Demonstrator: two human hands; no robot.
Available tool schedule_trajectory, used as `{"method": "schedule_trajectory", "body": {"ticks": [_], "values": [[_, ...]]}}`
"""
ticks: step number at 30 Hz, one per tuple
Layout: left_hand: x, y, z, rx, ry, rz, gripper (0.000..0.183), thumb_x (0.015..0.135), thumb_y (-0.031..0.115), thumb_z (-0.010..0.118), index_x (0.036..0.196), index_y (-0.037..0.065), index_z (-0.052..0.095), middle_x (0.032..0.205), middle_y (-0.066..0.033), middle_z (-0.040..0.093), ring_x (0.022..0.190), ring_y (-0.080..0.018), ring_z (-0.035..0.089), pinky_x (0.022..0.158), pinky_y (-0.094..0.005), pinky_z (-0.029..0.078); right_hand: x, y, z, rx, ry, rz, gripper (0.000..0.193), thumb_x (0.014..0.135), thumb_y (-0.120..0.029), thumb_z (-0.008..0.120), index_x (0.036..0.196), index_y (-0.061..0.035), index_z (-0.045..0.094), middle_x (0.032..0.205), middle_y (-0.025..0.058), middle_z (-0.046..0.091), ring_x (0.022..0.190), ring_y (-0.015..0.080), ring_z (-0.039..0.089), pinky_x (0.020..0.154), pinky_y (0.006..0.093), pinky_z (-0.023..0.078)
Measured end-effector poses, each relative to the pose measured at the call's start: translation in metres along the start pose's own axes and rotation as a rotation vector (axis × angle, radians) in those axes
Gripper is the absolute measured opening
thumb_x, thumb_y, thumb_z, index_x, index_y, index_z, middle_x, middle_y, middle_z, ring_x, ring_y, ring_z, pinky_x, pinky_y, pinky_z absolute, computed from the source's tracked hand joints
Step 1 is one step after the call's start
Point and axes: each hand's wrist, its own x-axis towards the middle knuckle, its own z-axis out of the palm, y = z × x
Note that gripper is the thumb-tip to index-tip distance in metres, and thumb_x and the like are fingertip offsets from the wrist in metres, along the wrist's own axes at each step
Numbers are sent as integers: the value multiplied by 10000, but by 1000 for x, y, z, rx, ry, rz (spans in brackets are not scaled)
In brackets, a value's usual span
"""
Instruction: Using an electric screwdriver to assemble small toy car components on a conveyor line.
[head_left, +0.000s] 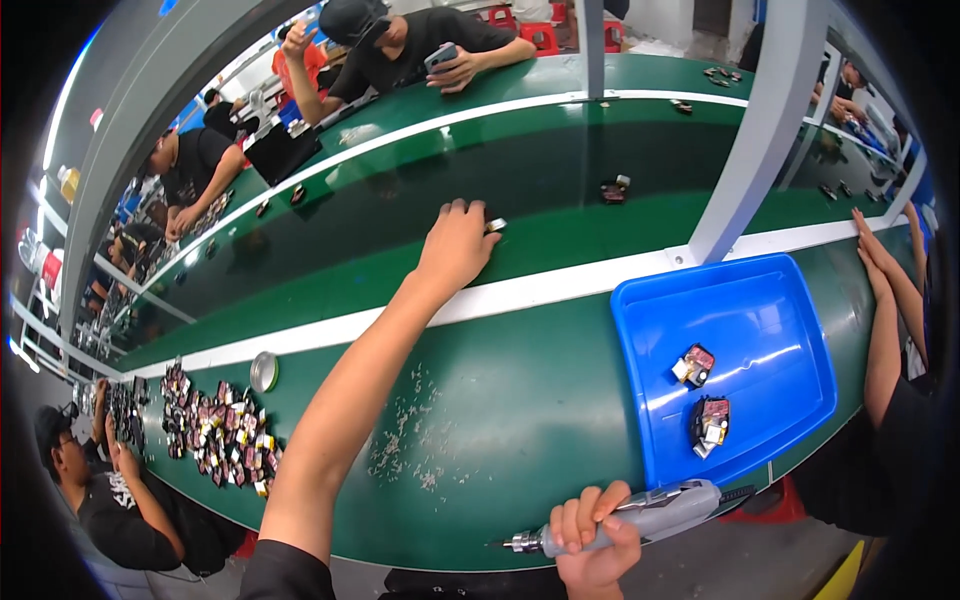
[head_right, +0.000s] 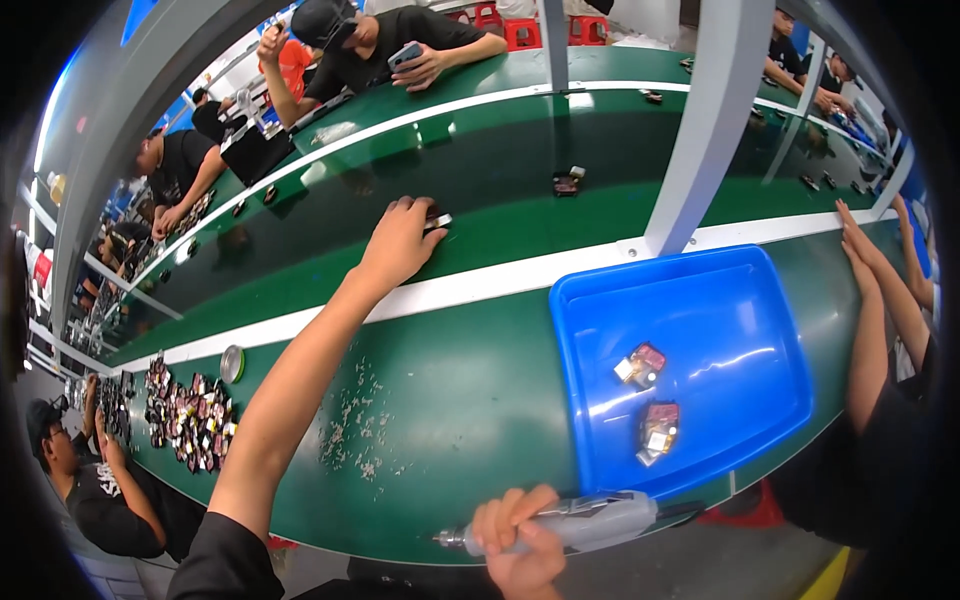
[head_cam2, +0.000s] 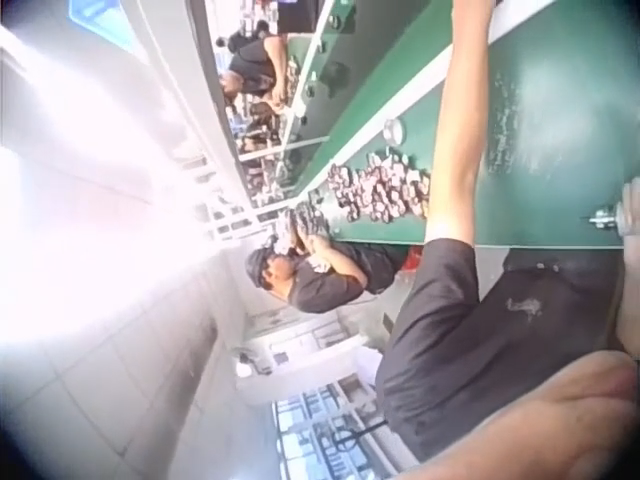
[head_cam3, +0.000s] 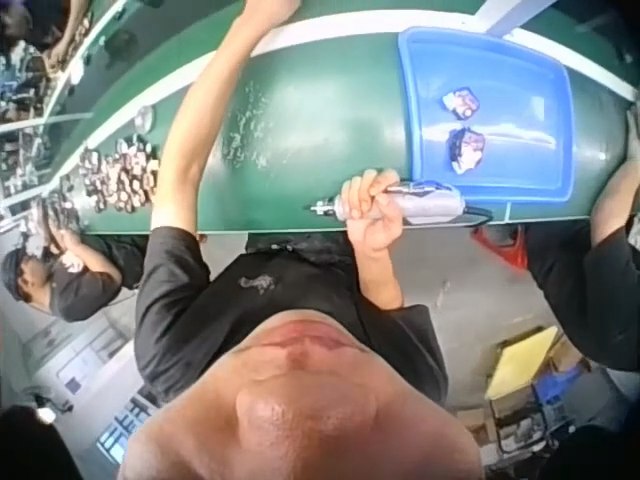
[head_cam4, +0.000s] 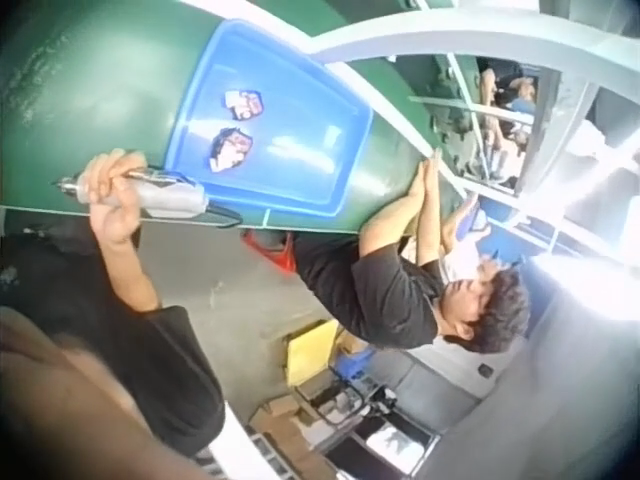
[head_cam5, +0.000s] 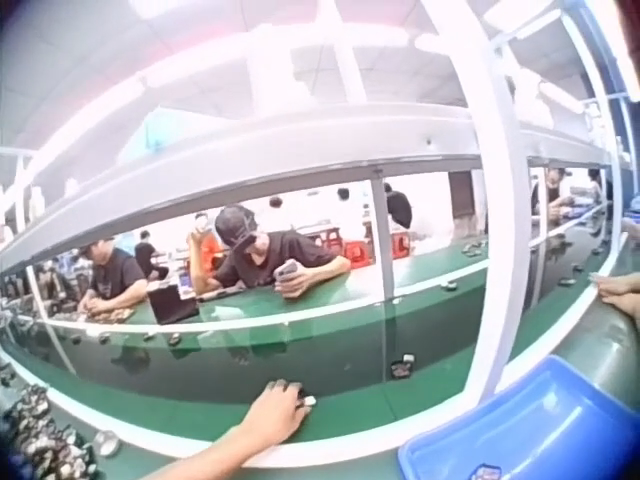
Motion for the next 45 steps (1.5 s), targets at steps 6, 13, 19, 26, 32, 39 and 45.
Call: {"method": "schedule_trajectory", "body": {"ticks": [6,13,19,26,32,39,45], "values": [[2,-18,-6,22,-34,163,325,848,63,600,1165,-9,603,1120,-159,606,1041,-342,535,908,-394,453,-2,-5,2,52,-15,82,155,841,-199,534,850,-63,460,632,43,422,514,146,431,574,312,399],[-83,70,-43,-102,34,473,414,740,-21,632,1148,-46,566,1144,-180,557,962,-335,537,815,-418,491,1,-5,-4,83,-6,65,90,829,-152,506,853,-72,474,625,43,421,536,158,435,572,333,384],[-170,100,-73,-83,-90,599,451,649,-22,647,1089,-93,584,1214,-236,545,939,-348,565,733,-396,537,-5,0,-2,117,-97,119,76,853,-133,518,887,-65,517,651,41,433,558,153,436,615,309,369],[-184,120,-91,-358,-293,498,344,705,33,672,1031,-61,613,1144,-169,577,932,-309,575,731,-379,536,-22,1,-11,115,-35,87,84,903,-151,498,924,-70,503,669,39,412,607,150,425,627,300,348],[-189,119,-94,-272,-253,499,314,663,-68,633,976,-53,629,1074,-152,595,861,-316,574,676,-403,510,-28,5,-4,37,-36,109,77,888,-128,520,921,-62,496,661,34,409,602,146,444,629,296,365],[-207,114,-85,-223,-96,645,257,657,-1,627,903,-73,635,1008,-149,616,796,-259,595,600,-345,516,-53,10,13,29,59,208,110,877,-149,543,902,-54,493,663,38,423,578,142,425,591,291,362],[-225,142,-75,-265,-95,770,355,637,40,620,965,-94,617,1063,-206,615,846,-270,623,632,-325,536,-71,7,19,-85,207,110,108,872,-117,550,878,-33,483,737,86,457,683,197,488,689,346,411]]}}
